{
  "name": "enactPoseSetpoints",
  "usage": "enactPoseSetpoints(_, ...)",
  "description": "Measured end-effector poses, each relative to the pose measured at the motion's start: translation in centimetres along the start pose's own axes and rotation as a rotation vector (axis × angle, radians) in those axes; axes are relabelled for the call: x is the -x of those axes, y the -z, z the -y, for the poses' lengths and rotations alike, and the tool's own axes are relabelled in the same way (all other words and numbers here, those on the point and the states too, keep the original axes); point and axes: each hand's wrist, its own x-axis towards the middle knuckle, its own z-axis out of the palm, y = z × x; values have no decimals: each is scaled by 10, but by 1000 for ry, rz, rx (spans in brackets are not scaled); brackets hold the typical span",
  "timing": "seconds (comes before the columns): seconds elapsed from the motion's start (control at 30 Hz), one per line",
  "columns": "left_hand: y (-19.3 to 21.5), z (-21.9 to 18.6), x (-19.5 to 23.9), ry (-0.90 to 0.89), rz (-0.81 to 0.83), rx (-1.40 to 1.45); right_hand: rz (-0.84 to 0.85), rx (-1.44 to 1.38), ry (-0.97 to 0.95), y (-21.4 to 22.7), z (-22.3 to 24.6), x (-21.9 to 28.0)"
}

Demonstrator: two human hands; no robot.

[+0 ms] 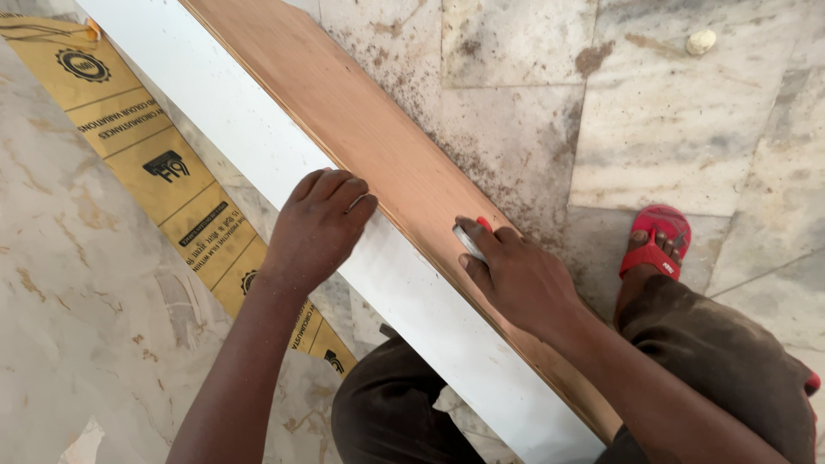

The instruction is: The person is sanding a long, white-painted wooden plank using a sanding block. They hold the plank with one hand and move the sanding block back and forth along the surface and edges to smooth it.

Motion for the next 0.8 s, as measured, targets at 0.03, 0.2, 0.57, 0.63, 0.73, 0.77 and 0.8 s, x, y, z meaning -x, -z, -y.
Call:
enactPoseSetpoints(0.03, 1, -7, 2, -12, -7, 27, -10, -17, -2, 1, -1, 0)
enactPoseSetpoints(0.2, -3, -58, 13, -105, 36, 121, -60, -54, -45, 10, -6, 0)
enactPoseSetpoints(0.57, -11, -138, 27, -186, 35, 299, -148, -54, -50, 22, -11, 3)
enactPoseSetpoints(0.63, -12, -141, 26, -191, 25, 338, -157, -62, -20, 21, -11, 4)
enactPoseSetpoints(0.73, -12, -144, 23, -180, 49, 372, -149, -74, -16, 18, -12, 6)
enactPoseSetpoints(0.77, -13, -146, 23, -195, 70, 378, -142, -77, -22, 18, -12, 6)
enactPoseSetpoints(0.8, -14, -149, 23, -211, 92, 383, -153, -79, -15, 17, -13, 6)
